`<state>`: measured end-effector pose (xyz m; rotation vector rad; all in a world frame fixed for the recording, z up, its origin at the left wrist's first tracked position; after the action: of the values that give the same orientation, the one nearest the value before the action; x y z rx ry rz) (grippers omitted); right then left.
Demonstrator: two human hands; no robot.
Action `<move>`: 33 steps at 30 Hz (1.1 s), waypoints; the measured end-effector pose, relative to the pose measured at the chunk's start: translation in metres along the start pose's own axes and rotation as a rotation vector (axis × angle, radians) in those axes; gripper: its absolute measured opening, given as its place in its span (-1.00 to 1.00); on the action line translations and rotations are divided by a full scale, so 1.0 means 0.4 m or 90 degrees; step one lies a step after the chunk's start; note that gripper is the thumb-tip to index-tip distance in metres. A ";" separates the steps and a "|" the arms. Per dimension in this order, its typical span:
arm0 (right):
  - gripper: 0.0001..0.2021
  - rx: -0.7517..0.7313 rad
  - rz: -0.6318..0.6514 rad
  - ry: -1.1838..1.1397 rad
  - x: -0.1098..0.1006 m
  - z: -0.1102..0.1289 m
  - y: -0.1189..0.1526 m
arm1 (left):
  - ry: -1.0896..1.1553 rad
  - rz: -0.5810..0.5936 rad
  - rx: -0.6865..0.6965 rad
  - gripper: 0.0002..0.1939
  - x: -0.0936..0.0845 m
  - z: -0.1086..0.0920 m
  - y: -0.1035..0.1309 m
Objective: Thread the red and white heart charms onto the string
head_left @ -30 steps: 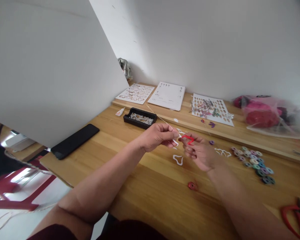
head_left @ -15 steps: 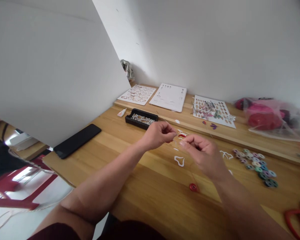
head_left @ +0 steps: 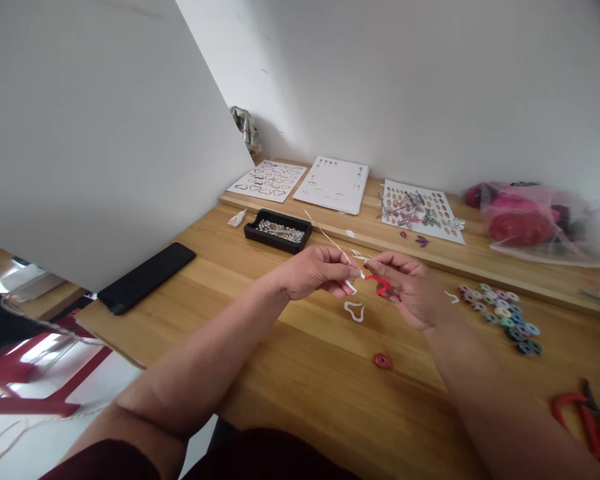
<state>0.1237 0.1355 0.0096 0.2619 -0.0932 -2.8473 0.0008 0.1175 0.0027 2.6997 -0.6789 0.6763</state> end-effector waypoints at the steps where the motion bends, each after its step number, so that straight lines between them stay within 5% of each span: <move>1: -0.75 0.017 0.001 -0.029 0.009 -0.015 -0.002 | 0.016 0.003 0.002 -0.83 0.001 0.000 -0.001; 9: -0.75 0.012 0.010 -0.090 0.081 -0.043 0.016 | 0.086 -0.129 0.111 -0.82 -0.052 -0.037 -0.005; 20: -0.81 -0.142 -0.034 0.256 0.065 0.058 0.059 | -0.046 -0.202 0.194 -0.84 -0.082 -0.074 0.004; 28: -0.83 -0.205 -0.096 0.320 -0.014 0.130 0.067 | -0.129 -0.076 0.050 -0.85 -0.019 -0.031 0.000; 33: -0.81 -0.122 -0.060 0.188 -0.031 0.078 0.023 | -0.056 0.006 0.019 -0.80 0.004 -0.007 -0.001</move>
<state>0.1322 0.1315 0.0434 0.6538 0.2564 -2.8460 0.0013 0.1181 0.0057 2.7697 -0.7094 0.5777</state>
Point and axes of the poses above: each hand's wrist, its own y-axis away from the middle knuckle, its own x-axis out of the palm, z = x × y, the point moved 10 cm from there along -y, towards the middle knuckle, and after that the axes turned 12 degrees about y, right-handed, at the moved point
